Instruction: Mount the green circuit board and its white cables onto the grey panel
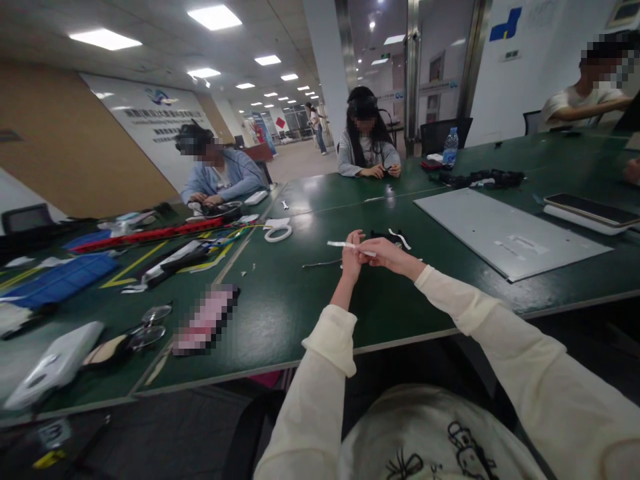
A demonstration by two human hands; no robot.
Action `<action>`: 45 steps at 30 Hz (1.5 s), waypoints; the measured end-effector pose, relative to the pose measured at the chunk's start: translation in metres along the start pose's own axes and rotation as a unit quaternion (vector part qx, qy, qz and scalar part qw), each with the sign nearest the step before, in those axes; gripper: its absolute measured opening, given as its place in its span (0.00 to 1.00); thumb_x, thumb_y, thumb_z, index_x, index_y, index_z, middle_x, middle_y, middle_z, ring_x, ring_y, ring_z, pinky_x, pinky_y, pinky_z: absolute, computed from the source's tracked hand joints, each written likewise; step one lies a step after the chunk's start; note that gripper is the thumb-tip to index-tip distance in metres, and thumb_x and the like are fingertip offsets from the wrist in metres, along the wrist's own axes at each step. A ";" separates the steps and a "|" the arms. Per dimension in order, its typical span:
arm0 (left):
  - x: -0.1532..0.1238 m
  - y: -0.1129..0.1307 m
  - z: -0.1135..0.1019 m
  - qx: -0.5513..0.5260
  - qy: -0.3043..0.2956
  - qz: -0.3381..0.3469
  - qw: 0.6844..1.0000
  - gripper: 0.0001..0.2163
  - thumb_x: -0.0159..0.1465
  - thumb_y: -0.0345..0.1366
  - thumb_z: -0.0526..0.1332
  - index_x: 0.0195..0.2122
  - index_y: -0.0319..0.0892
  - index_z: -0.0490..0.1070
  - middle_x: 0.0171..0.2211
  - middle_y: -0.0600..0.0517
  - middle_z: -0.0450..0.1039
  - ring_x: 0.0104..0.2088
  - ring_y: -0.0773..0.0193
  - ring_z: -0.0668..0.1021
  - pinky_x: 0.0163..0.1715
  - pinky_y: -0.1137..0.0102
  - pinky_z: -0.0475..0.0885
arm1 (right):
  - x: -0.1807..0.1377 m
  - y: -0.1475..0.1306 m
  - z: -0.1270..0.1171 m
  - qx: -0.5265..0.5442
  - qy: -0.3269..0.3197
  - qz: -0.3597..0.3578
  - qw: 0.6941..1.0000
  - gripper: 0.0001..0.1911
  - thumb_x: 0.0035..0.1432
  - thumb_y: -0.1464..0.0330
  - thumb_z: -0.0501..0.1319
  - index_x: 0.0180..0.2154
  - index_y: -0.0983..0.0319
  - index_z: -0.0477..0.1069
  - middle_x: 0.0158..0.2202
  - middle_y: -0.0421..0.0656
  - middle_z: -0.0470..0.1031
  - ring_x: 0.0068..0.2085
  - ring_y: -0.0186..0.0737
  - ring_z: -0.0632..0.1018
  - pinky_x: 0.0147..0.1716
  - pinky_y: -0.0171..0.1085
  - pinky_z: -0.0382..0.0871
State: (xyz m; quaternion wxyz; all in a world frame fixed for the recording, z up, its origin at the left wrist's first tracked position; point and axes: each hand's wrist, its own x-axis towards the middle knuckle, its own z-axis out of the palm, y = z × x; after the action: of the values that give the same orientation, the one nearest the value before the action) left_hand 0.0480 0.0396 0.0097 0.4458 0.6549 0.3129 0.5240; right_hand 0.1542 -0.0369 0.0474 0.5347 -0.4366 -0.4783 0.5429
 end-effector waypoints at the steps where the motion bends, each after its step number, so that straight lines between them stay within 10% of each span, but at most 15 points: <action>1: 0.001 -0.003 -0.001 0.026 0.006 0.005 1.000 0.15 0.68 0.44 0.52 0.43 0.41 0.72 0.42 0.46 0.75 0.45 0.60 0.77 0.46 0.68 0.70 | -0.002 0.002 0.005 -0.052 -0.001 -0.008 0.999 0.15 0.50 0.57 0.68 0.27 0.64 0.74 0.24 0.40 0.73 0.26 0.30 0.73 0.23 0.28 0.60; 7: 0.005 -0.009 -0.004 0.167 0.051 -0.016 0.985 0.13 0.68 0.38 0.49 0.35 0.41 0.72 0.31 0.50 0.75 0.35 0.65 0.78 0.38 0.71 0.70 | -0.006 0.014 0.015 -0.337 0.044 -0.092 0.936 0.27 0.56 0.51 0.63 0.17 0.64 0.71 0.17 0.40 0.71 0.21 0.31 0.71 0.27 0.31 0.62; 13: 0.008 -0.010 -0.006 0.162 0.033 -0.014 0.986 0.12 0.65 0.37 0.52 0.32 0.41 0.73 0.28 0.51 0.75 0.31 0.65 0.77 0.33 0.72 0.70 | -0.001 0.007 -0.001 -0.386 0.012 -0.094 0.917 0.28 0.61 0.49 0.57 0.22 0.64 0.76 0.22 0.43 0.77 0.26 0.34 0.76 0.31 0.31 0.66; 18: 0.009 -0.011 -0.002 0.123 -0.023 -0.101 0.987 0.11 0.62 0.36 0.53 0.33 0.40 0.74 0.27 0.51 0.76 0.29 0.64 0.78 0.23 0.75 0.67 | 0.011 -0.002 -0.059 -0.334 0.126 -0.090 0.930 0.23 0.65 0.54 0.53 0.37 0.64 0.79 0.34 0.45 0.80 0.36 0.35 0.79 0.34 0.29 0.68; 23: 0.004 -0.006 0.004 0.101 -0.073 -0.126 0.984 0.10 0.62 0.35 0.53 0.32 0.39 0.74 0.27 0.50 0.76 0.27 0.66 0.78 0.20 0.77 0.64 | 0.016 0.005 -0.125 -0.417 0.271 -0.002 0.868 0.15 0.60 0.65 0.58 0.43 0.65 0.78 0.40 0.47 0.80 0.39 0.37 0.79 0.39 0.30 0.68; 36: 0.004 -0.008 0.003 0.111 -0.060 -0.155 0.980 0.09 0.62 0.34 0.54 0.31 0.39 0.74 0.26 0.51 0.76 0.27 0.68 0.77 0.22 0.77 0.66 | -0.009 -0.009 -0.114 -0.578 0.031 0.138 0.804 0.22 0.56 0.51 0.62 0.36 0.63 0.81 0.36 0.47 0.79 0.37 0.42 0.78 0.35 0.32 0.66; 45: 0.002 -0.004 0.004 0.119 -0.065 -0.150 0.979 0.10 0.63 0.33 0.55 0.30 0.39 0.75 0.26 0.50 0.77 0.26 0.67 0.78 0.26 0.74 0.71 | -0.005 -0.002 -0.123 -0.539 0.105 0.071 0.833 0.18 0.56 0.54 0.63 0.31 0.62 0.80 0.32 0.46 0.79 0.35 0.42 0.78 0.35 0.33 0.65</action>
State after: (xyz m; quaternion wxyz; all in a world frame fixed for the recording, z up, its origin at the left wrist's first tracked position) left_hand 0.0529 0.0423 0.0065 0.4576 0.6818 0.4377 0.3663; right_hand 0.2756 -0.0354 0.0298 0.2216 -0.7427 -0.6039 0.1860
